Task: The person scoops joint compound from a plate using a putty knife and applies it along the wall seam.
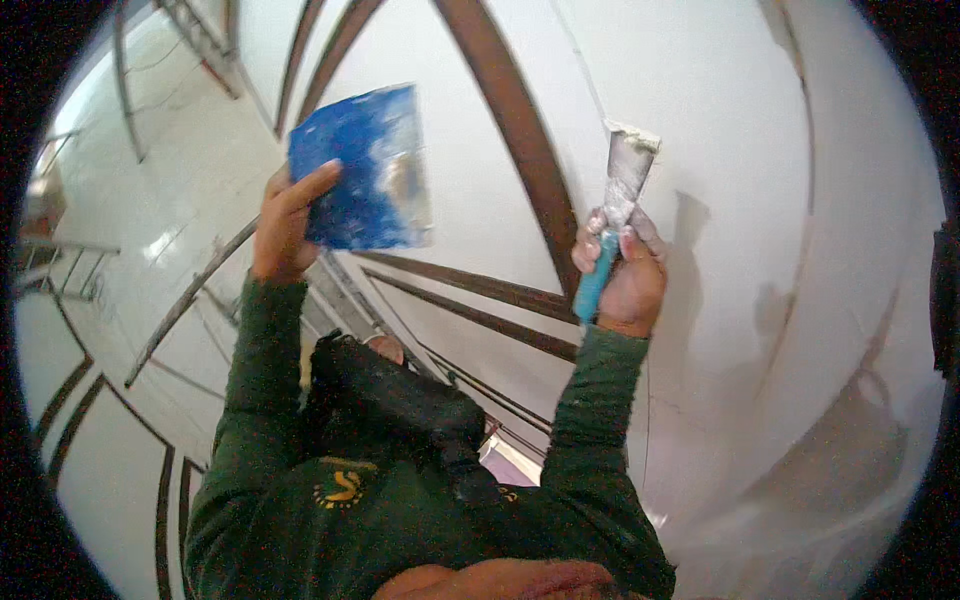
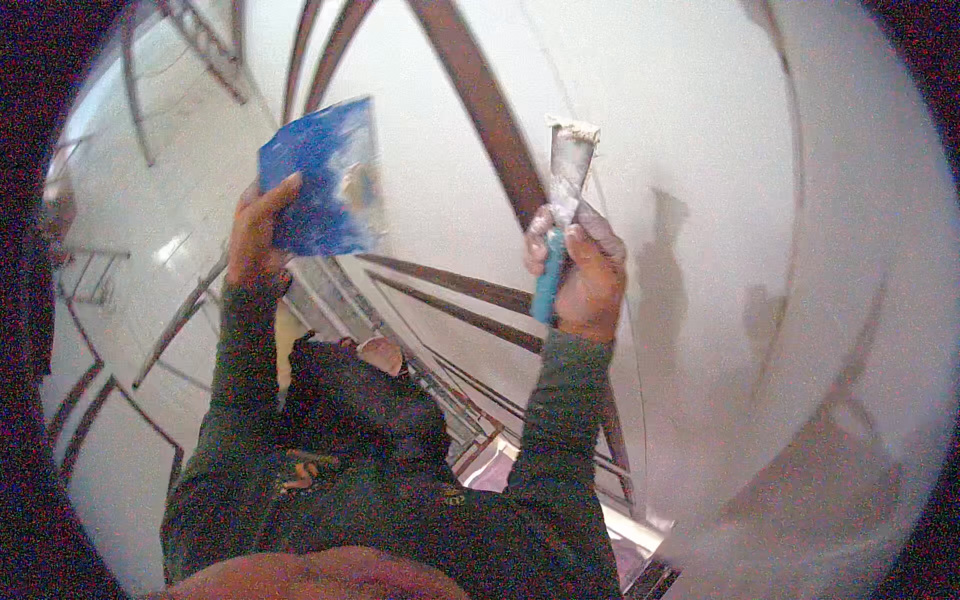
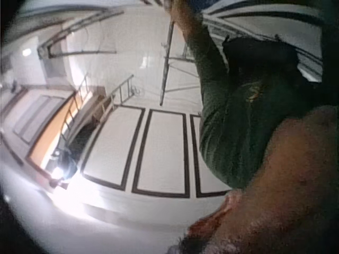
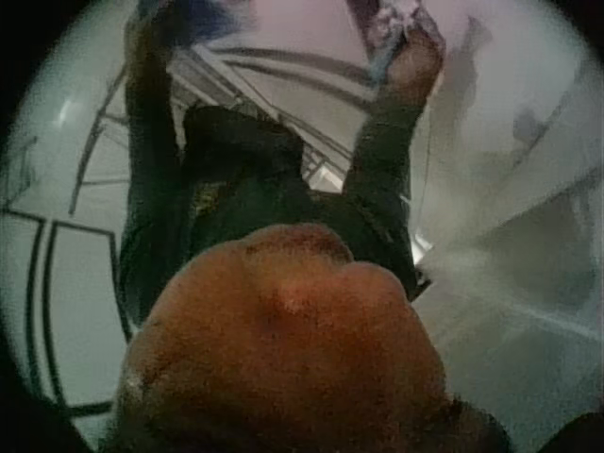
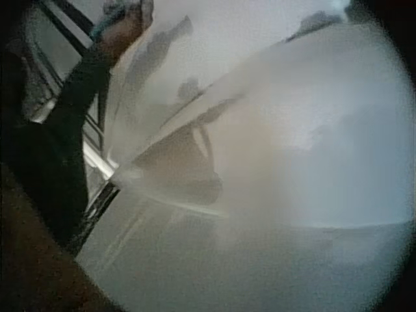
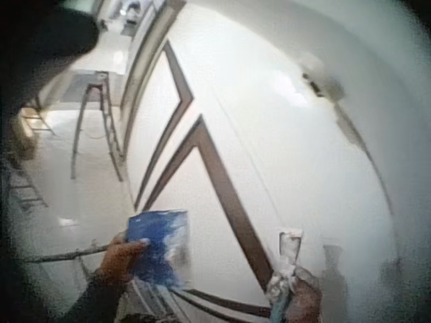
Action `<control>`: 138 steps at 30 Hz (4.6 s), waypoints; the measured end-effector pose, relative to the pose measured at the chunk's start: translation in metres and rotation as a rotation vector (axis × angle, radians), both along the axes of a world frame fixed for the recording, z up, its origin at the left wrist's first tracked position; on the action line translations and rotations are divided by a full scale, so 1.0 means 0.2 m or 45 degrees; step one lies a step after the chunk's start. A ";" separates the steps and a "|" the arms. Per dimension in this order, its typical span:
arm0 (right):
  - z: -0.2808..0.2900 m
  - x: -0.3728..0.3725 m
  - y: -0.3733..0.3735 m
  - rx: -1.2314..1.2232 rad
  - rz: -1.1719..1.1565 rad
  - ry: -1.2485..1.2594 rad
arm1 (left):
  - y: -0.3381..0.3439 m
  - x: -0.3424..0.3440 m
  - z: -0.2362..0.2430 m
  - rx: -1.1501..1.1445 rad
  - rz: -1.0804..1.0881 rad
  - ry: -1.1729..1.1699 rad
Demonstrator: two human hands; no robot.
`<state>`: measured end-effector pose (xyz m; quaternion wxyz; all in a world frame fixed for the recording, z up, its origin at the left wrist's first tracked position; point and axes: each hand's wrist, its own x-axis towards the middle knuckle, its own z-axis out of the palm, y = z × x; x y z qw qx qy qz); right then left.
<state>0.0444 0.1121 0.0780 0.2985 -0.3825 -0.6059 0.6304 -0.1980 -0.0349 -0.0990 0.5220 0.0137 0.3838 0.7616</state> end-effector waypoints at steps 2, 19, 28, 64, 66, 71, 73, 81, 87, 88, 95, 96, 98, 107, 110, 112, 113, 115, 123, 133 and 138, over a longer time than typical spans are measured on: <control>-0.03 0.01 0.02 0.068 0.028 0.331 | -0.01 -0.01 -0.02 -0.004 0.005 -0.022; 0.13 0.06 0.31 1.753 -1.281 -0.286 | -0.11 -0.05 -0.25 -0.153 -0.081 -0.073; 0.15 0.04 0.46 1.890 -1.344 -0.382 | -0.12 -0.05 -0.28 -0.058 -0.090 -0.113; 0.59 -0.02 0.35 1.259 -1.158 -1.199 | -0.10 -0.11 -0.28 -0.109 -0.105 -0.129; 0.58 -0.09 0.32 1.259 -1.285 -1.115 | -0.09 -0.11 -0.28 -0.075 -0.104 -0.122; 0.62 -0.02 0.23 1.320 -1.140 -1.362 | -0.09 -0.09 -0.27 -0.088 -0.102 -0.139; 0.56 0.02 0.23 1.486 -1.207 -1.193 | -0.10 -0.09 -0.28 -0.097 -0.098 -0.136; 0.49 -0.06 0.34 1.712 -1.225 -1.080 | -0.10 -0.11 -0.26 -0.084 -0.123 -0.151; 0.59 -0.08 0.31 1.688 -1.157 -1.274 | -0.09 -0.11 -0.26 -0.094 -0.125 -0.100; 0.60 -0.09 0.28 1.717 -1.101 -1.247 | -0.10 -0.11 -0.27 -0.097 -0.125 -0.099; 0.53 -0.01 0.12 1.587 -1.133 -1.284 | -0.10 -0.11 -0.31 -0.107 -0.104 -0.096; 0.52 -0.01 0.11 1.584 -1.139 -1.291 | -0.10 -0.10 -0.32 -0.127 -0.114 -0.092; 0.51 -0.02 0.09 1.430 -1.282 -0.923 | -0.11 -0.10 -0.30 -0.120 -0.140 -0.126; 0.54 -0.05 0.14 1.788 -0.997 -0.979 | -0.09 -0.11 -0.28 -0.091 -0.146 -0.181; 0.56 -0.16 0.07 1.674 -0.887 -1.310 | -0.10 -0.12 -0.29 -0.102 -0.157 -0.169; 0.65 -0.13 0.10 1.648 -0.815 -1.440 | -0.10 -0.12 -0.30 -0.095 -0.173 -0.179; 0.70 -0.12 0.11 1.622 -0.750 -1.571 | -0.10 -0.11 -0.30 -0.082 -0.175 -0.182; 0.75 -0.14 0.14 1.616 -0.743 -1.631 | -0.10 -0.10 -0.29 -0.078 -0.186 -0.185; 0.82 0.03 0.07 1.704 -0.601 -1.834 | -0.10 -0.12 -0.27 -0.057 -0.209 -0.173; 0.50 -0.07 -0.02 1.456 -1.063 -0.883 | -0.13 -0.10 -0.21 -0.053 -0.170 -0.198; 0.46 -0.21 -0.12 1.050 -0.729 -0.370 | -0.05 -0.08 -0.01 0.074 -0.161 -0.372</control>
